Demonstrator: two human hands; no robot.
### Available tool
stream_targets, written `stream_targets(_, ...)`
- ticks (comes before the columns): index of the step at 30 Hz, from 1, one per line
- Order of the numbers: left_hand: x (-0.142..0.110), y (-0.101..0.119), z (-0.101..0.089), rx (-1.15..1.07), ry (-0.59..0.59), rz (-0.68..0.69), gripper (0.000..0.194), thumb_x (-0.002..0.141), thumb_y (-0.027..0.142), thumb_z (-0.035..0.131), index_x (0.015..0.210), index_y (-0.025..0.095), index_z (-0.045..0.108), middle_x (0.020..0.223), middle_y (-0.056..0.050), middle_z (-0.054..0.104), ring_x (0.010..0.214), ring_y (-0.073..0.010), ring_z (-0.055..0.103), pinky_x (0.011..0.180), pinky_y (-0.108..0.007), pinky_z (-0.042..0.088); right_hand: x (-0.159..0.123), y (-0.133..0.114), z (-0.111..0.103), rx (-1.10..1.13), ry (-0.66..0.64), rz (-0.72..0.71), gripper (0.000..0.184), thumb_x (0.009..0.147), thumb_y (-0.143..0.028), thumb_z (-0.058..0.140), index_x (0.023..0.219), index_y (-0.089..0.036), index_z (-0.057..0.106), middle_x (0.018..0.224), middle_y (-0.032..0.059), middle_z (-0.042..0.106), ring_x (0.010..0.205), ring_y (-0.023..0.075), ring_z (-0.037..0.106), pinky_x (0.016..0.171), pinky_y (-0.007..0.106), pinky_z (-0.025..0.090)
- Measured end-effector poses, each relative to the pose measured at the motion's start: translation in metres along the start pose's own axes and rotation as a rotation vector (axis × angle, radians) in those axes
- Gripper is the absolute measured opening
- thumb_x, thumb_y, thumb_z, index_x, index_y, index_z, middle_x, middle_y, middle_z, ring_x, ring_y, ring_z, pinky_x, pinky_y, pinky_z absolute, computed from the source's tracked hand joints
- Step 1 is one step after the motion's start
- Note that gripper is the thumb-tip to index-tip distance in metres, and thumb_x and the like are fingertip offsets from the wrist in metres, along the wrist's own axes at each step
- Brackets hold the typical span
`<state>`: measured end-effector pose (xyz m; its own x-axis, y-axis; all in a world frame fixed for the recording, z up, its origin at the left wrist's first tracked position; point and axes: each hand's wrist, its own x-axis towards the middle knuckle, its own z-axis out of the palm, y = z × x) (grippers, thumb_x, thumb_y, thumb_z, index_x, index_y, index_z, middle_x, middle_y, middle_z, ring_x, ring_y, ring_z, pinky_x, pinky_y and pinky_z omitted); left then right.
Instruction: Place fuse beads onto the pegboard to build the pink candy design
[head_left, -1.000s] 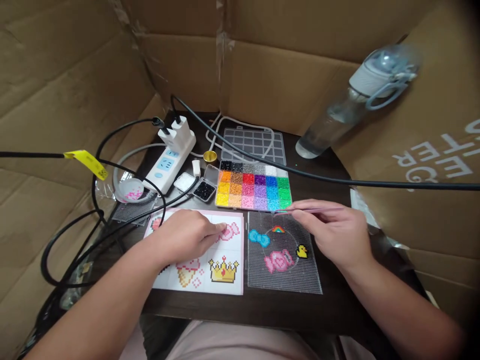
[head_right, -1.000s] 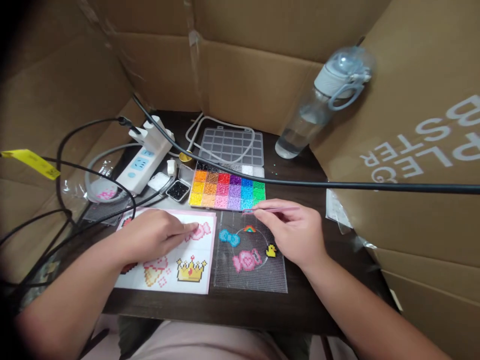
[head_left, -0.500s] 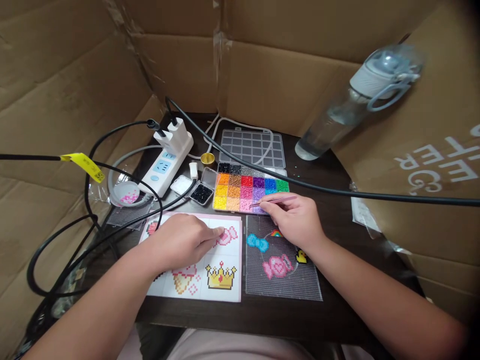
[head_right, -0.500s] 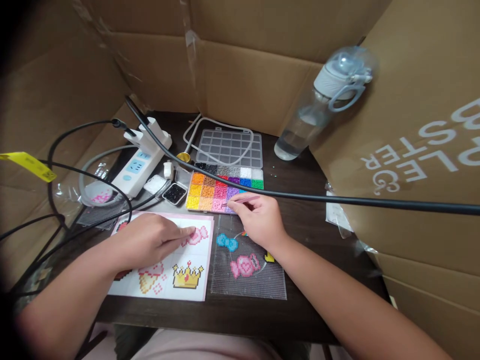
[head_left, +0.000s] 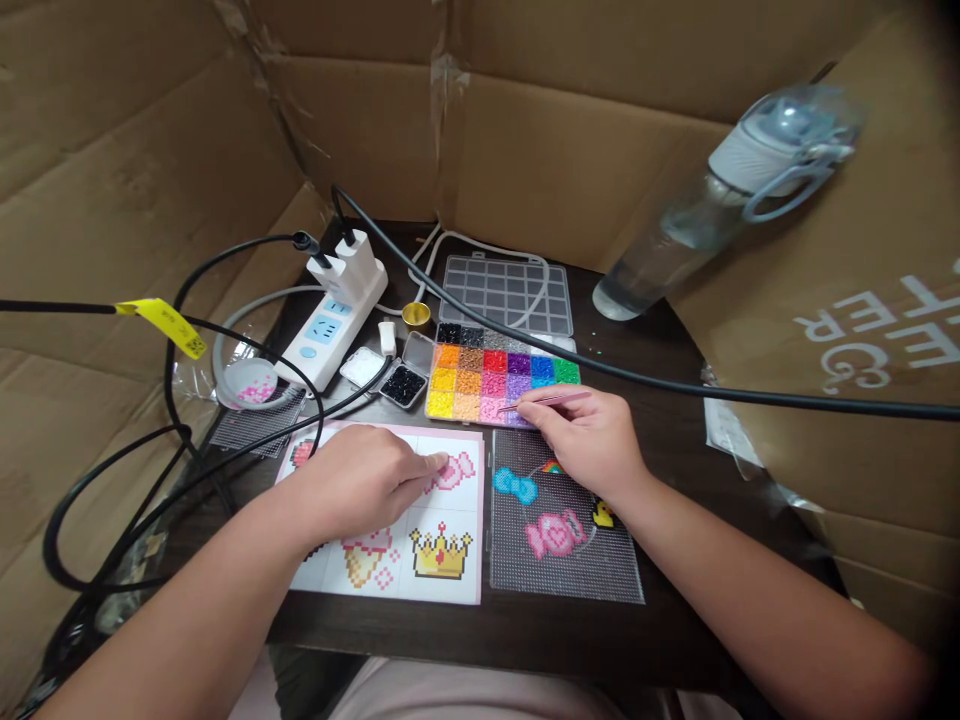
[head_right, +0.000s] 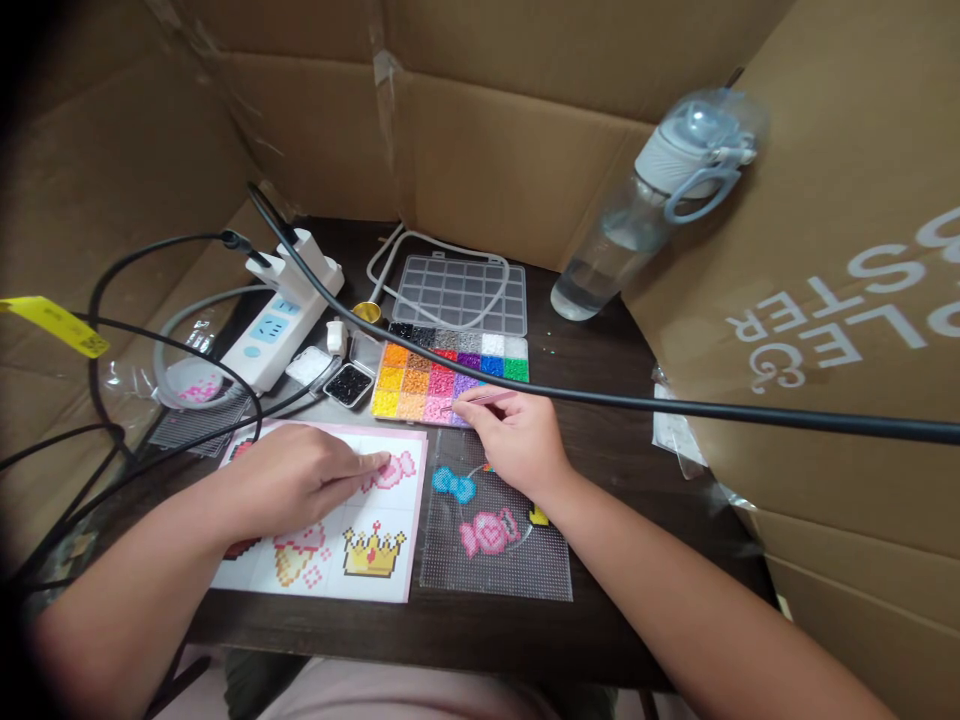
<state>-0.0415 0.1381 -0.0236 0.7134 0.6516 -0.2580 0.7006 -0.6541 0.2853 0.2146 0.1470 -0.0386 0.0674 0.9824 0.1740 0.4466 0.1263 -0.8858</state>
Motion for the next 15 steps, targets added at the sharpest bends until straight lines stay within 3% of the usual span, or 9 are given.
stream_targets(15, -0.0006, -0.0001, -0.0006, -0.015, -0.005, -0.011, 0.037, 0.102, 0.037, 0.04, 0.106, 0.029, 0.076, 0.073, -0.004, 0.074, 0.062, -0.0161, 0.061, 0.056, -0.032, 0.023, 0.0009, -0.0026, -0.0001, 0.02, -0.016, 0.034, 0.008, 0.076, -0.022, 0.073, 0.07, -0.021, 0.078, 0.075, 0.0029, 0.078, 0.07, 0.0176, 0.074, 0.067, 0.028, 0.062)
